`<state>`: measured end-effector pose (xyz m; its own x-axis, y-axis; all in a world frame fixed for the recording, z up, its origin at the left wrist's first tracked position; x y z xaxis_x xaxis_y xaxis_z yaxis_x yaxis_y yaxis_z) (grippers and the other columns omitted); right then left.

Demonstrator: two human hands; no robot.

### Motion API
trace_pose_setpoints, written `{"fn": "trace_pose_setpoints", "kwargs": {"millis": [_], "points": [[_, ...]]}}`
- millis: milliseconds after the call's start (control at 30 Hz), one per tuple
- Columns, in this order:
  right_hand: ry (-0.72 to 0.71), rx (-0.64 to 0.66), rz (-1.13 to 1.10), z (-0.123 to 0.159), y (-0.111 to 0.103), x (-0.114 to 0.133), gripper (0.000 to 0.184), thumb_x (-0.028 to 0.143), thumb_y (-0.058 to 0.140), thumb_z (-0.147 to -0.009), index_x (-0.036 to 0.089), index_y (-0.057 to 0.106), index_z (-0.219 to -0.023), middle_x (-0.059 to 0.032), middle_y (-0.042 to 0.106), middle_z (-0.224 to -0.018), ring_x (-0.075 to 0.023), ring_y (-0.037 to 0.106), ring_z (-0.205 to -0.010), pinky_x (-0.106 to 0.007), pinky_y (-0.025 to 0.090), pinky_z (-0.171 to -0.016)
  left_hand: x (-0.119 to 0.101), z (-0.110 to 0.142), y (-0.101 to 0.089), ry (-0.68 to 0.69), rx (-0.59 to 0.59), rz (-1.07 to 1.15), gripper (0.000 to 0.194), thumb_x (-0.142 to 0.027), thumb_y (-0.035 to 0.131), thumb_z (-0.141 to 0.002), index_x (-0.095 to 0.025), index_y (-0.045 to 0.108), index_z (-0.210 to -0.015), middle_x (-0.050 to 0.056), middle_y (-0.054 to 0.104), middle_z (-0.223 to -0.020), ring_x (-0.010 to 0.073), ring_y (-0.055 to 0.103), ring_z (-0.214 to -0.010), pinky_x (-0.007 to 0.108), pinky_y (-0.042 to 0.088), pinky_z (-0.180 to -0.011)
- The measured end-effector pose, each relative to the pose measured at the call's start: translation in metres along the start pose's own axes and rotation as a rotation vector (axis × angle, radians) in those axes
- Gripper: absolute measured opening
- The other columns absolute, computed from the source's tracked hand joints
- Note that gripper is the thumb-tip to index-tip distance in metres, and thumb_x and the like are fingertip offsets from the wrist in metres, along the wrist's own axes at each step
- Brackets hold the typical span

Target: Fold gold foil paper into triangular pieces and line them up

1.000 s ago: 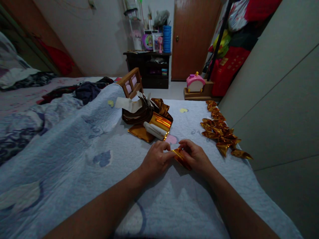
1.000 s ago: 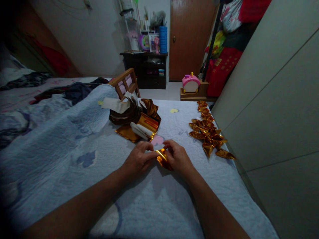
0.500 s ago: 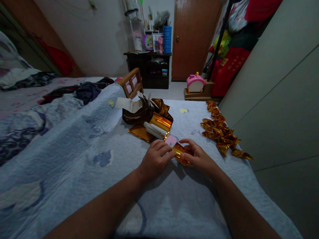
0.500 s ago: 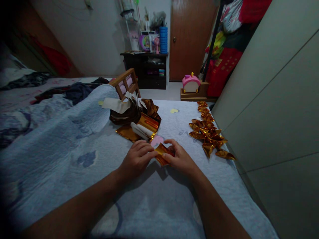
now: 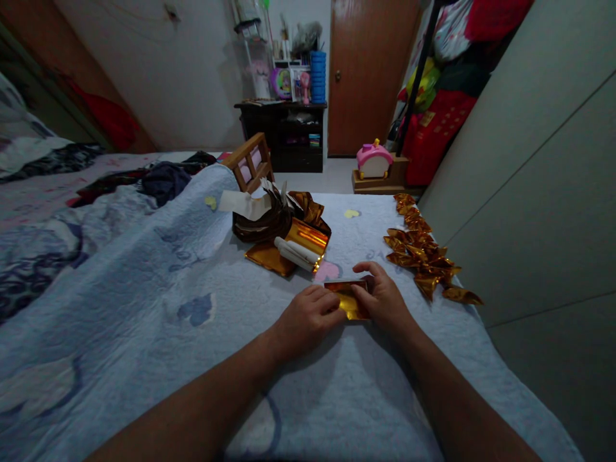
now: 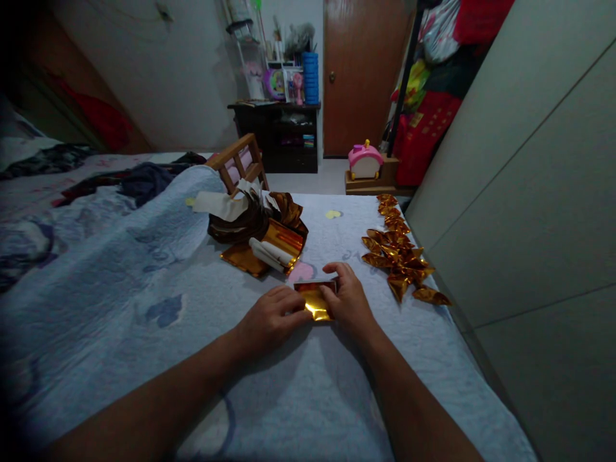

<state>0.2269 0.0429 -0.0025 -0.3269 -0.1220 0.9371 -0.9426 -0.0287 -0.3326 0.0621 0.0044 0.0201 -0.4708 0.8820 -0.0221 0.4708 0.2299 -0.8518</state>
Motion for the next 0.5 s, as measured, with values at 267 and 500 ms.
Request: {"fn": "trace_pose_setpoints", "kwargs": {"millis": [267,500], "points": [[-0.288,0.013,0.266,-0.002,0.004,0.007,0.024,0.004,0.052,-0.071,0.023,0.056,-0.084,-0.0043,0.058,-0.094,-0.0209,0.057,-0.091,-0.033,0.048,-0.081,0.004,0.002,0.018,-0.146,0.15,0.157,0.021,-0.022,0.054,-0.1,-0.02,0.074,-0.095,0.003,0.069,-0.082,0.0157,0.063,-0.074,0.025,0.048,-0.065],[-0.344,0.1,0.449,0.005,-0.012,0.023,0.008,0.015,0.066,-0.083,0.021,0.064,-0.079,-0.0054,0.059,-0.091,-0.023,0.054,-0.092,-0.037,0.043,-0.084,0.01,0.004,0.022,-0.257,0.147,0.236,0.02,-0.024,0.053,-0.101,-0.019,0.071,-0.107,0.007,0.073,-0.096,0.0185,0.067,-0.084,0.029,0.054,-0.074]]}}
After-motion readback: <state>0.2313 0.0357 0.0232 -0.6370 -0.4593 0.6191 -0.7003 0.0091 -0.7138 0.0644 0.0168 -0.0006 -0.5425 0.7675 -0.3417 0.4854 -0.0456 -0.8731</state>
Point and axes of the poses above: each hand's wrist, its own z-axis away from the middle knuckle, its own y-axis out of the palm, x = y × z, the point moved 5 cm from there along -z, towards the middle knuckle
